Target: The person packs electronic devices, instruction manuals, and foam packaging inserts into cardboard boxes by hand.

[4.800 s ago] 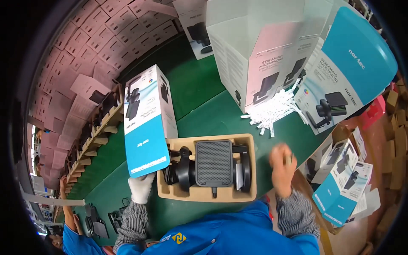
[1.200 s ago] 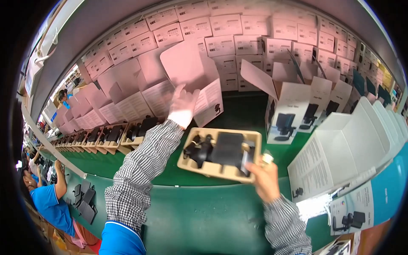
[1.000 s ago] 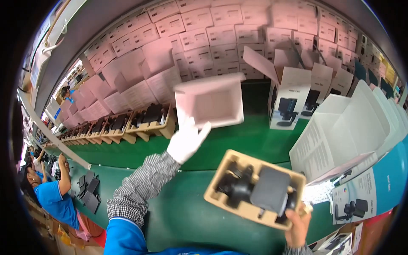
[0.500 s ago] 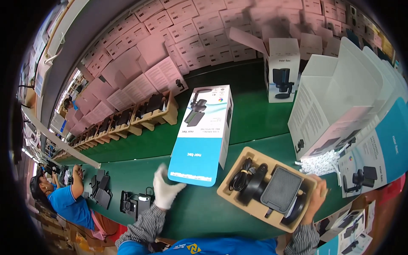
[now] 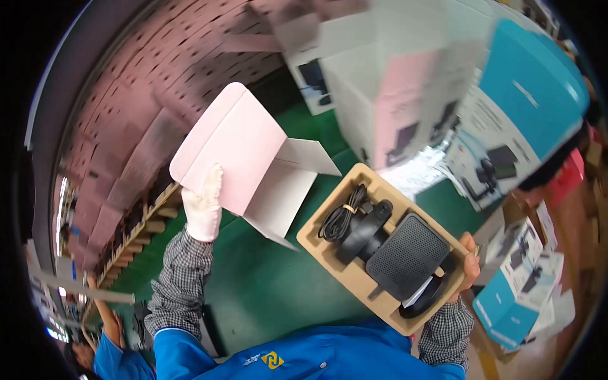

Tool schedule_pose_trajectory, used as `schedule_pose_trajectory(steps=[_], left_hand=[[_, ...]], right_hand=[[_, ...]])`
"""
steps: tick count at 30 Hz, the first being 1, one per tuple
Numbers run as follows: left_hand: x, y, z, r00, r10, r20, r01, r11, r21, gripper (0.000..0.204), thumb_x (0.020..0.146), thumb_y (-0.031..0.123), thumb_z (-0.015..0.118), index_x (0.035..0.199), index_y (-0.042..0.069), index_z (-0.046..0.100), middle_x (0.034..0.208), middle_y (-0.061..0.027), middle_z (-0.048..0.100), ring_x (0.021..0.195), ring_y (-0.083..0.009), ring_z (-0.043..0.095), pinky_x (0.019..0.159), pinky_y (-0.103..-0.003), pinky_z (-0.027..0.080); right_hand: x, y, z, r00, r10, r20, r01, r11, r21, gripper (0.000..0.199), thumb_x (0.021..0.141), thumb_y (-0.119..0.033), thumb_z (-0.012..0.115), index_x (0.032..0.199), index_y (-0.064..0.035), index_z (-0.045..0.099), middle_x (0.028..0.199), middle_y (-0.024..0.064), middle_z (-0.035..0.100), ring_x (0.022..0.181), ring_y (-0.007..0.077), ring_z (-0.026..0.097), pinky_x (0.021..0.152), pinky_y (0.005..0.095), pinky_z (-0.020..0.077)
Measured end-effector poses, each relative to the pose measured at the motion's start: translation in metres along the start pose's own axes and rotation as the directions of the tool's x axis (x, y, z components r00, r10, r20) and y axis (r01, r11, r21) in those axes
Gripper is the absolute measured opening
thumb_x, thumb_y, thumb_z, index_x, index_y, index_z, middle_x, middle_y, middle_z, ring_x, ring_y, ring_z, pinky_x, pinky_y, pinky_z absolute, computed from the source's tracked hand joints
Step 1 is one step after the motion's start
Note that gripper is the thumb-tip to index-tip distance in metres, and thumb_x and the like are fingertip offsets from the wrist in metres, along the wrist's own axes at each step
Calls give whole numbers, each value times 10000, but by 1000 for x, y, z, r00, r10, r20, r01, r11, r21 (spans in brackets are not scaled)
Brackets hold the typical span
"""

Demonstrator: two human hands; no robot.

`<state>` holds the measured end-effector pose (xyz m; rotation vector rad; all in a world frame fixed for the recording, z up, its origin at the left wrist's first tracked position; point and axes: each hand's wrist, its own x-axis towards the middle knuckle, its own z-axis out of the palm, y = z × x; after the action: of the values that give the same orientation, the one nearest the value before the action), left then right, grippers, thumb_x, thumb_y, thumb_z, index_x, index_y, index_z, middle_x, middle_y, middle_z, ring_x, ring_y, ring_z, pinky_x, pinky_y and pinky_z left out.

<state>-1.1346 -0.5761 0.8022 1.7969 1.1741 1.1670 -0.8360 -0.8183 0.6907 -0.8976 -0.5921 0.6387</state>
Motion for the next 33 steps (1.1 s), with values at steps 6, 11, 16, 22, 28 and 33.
schedule_pose_trajectory(steps=[6,11,16,22,28,33], left_hand=[[-67,15,137,972,-172,-162,132,964,-232,393,848,139,546,1157,-90,463,1084,-173,571,925,-231,571,818,-305,453],[-87,14,146,995,-8,101,8,1000,-2,428,882,174,483,1223,-71,402,1192,-199,496,1058,-288,510,912,-331,394],[-90,9,129,946,147,290,-195,970,145,431,906,178,428,1259,-59,360,1242,-212,449,1114,-321,469,947,-345,362],[-90,-30,98,957,-34,289,3,994,106,426,920,185,391,1267,-59,344,1258,-216,430,1126,-326,457,956,-354,351],[-83,-34,95,980,-74,184,55,993,107,405,919,163,392,1254,-63,354,1229,-214,449,1105,-307,473,935,-352,369],[-73,-42,99,995,-66,81,58,993,102,382,916,132,398,1240,-67,366,1194,-211,472,1081,-286,491,909,-349,392]], right_hand=[[-10,-40,-54,948,-194,-251,121,952,-281,290,705,-355,491,630,-105,366,583,36,433,568,104,369,503,207,305],[-10,-28,-71,981,45,-186,-61,994,-86,302,696,-357,493,622,-98,357,590,21,412,560,97,338,519,214,294],[5,-1,-43,978,104,-181,-128,984,-127,296,700,-358,491,626,-106,355,587,4,388,559,93,324,522,211,285],[24,16,-12,981,175,-88,-181,981,-68,292,712,-365,485,630,-115,358,590,-15,356,556,87,305,523,206,277],[19,73,13,964,191,-186,-185,982,46,290,739,-366,464,633,-115,364,595,-27,332,551,84,289,523,210,269],[37,78,81,656,18,-754,-79,996,-45,287,776,-355,427,633,-114,363,607,-32,331,561,80,290,522,219,262]])
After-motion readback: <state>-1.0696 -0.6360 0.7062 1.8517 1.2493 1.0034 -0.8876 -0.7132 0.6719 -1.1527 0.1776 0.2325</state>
